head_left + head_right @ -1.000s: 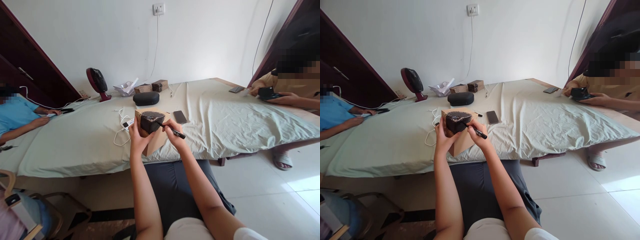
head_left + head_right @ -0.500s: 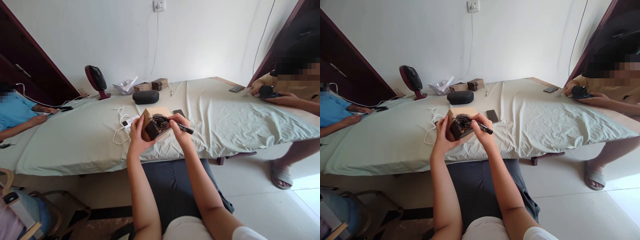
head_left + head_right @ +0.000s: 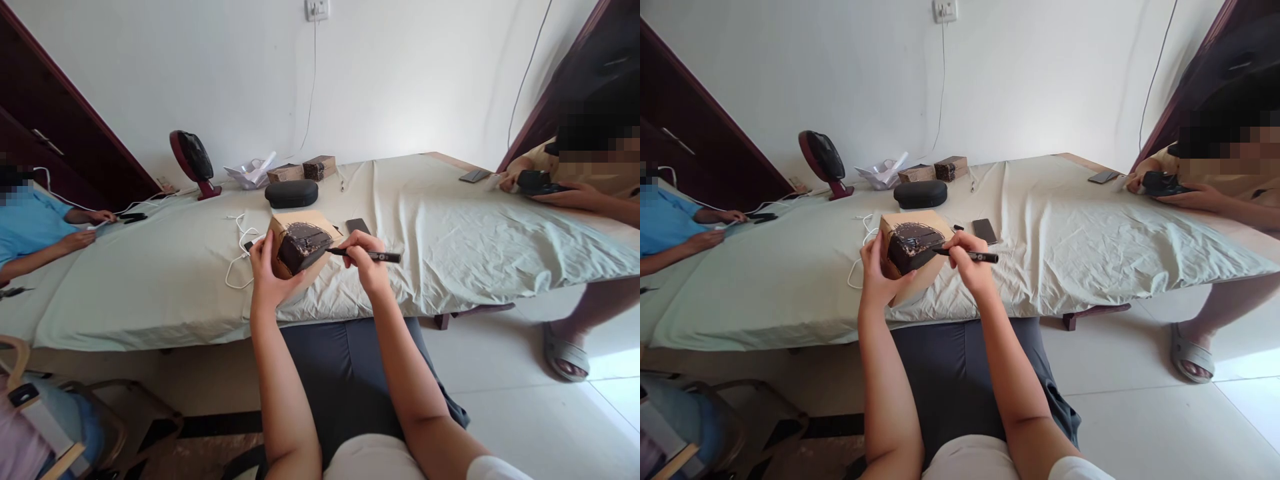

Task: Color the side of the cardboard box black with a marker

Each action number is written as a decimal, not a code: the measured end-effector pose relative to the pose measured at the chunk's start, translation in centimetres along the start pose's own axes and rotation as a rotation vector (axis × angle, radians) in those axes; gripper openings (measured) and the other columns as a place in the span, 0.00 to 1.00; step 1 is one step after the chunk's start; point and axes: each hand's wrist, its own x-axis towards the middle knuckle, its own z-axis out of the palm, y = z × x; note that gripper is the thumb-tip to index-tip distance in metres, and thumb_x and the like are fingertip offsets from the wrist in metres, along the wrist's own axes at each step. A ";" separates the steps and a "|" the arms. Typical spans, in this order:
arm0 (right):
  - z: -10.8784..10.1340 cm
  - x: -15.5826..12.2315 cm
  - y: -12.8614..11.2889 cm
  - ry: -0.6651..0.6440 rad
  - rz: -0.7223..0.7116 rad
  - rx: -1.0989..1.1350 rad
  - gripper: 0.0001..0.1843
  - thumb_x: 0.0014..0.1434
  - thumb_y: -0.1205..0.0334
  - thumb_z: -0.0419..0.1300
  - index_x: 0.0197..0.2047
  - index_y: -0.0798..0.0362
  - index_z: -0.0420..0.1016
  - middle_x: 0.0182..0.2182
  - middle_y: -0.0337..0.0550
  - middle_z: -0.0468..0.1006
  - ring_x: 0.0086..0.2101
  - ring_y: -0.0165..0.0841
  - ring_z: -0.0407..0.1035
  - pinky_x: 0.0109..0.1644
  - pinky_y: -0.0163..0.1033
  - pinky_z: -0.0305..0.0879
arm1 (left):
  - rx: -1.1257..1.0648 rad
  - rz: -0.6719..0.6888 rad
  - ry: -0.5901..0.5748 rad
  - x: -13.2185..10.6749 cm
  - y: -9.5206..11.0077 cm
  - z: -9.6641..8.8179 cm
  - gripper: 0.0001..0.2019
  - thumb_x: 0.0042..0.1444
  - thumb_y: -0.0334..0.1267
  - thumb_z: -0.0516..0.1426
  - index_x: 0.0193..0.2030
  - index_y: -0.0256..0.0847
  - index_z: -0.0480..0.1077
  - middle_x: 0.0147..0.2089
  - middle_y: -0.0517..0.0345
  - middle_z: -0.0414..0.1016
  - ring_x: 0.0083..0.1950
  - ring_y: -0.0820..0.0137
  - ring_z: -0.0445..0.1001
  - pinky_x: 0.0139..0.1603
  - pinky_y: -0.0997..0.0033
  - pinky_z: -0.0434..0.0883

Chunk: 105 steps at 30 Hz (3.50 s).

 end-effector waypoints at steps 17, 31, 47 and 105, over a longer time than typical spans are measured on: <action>5.0 -1.7 0.7 -0.054 -0.150 -0.361 0.03 0.60 0.61 0.61 0.36 0.46 0.68 0.24 0.34 0.70 0.24 0.30 0.63 0.32 0.37 0.58 | 0.369 -0.216 0.158 0.4 4.4 3.4 0.46 0.53 0.51 0.69 0.78 0.50 0.61 0.68 0.38 0.60 0.69 0.35 0.62 0.69 0.29 0.62; 3.7 -1.4 0.1 0.320 -0.124 -0.219 0.08 0.61 0.64 0.58 0.30 0.47 0.65 0.24 0.35 0.69 0.25 0.30 0.63 0.32 0.39 0.59 | 0.251 0.020 -0.013 -0.1 3.6 1.9 0.58 0.38 0.43 0.76 0.77 0.52 0.59 0.71 0.41 0.55 0.74 0.40 0.60 0.76 0.36 0.59; 1.4 0.0 1.1 0.078 -0.047 0.088 0.12 0.61 0.64 0.59 0.27 0.48 0.63 0.18 0.31 0.66 0.20 0.27 0.60 0.27 0.35 0.55 | 0.084 -0.056 0.061 -0.4 0.0 -0.4 0.61 0.42 0.47 0.76 0.80 0.51 0.50 0.68 0.42 0.56 0.75 0.47 0.60 0.76 0.41 0.61; -1.1 13.5 23.2 -0.442 0.171 -1.107 0.19 0.66 0.70 0.56 0.59 0.56 0.71 0.56 0.63 0.79 0.57 0.54 0.63 0.60 0.55 0.54 | -0.179 -0.505 0.143 -2.7 -8.3 8.6 0.44 0.60 0.65 0.60 0.74 0.39 0.56 0.63 0.32 0.74 0.61 0.52 0.79 0.62 0.51 0.77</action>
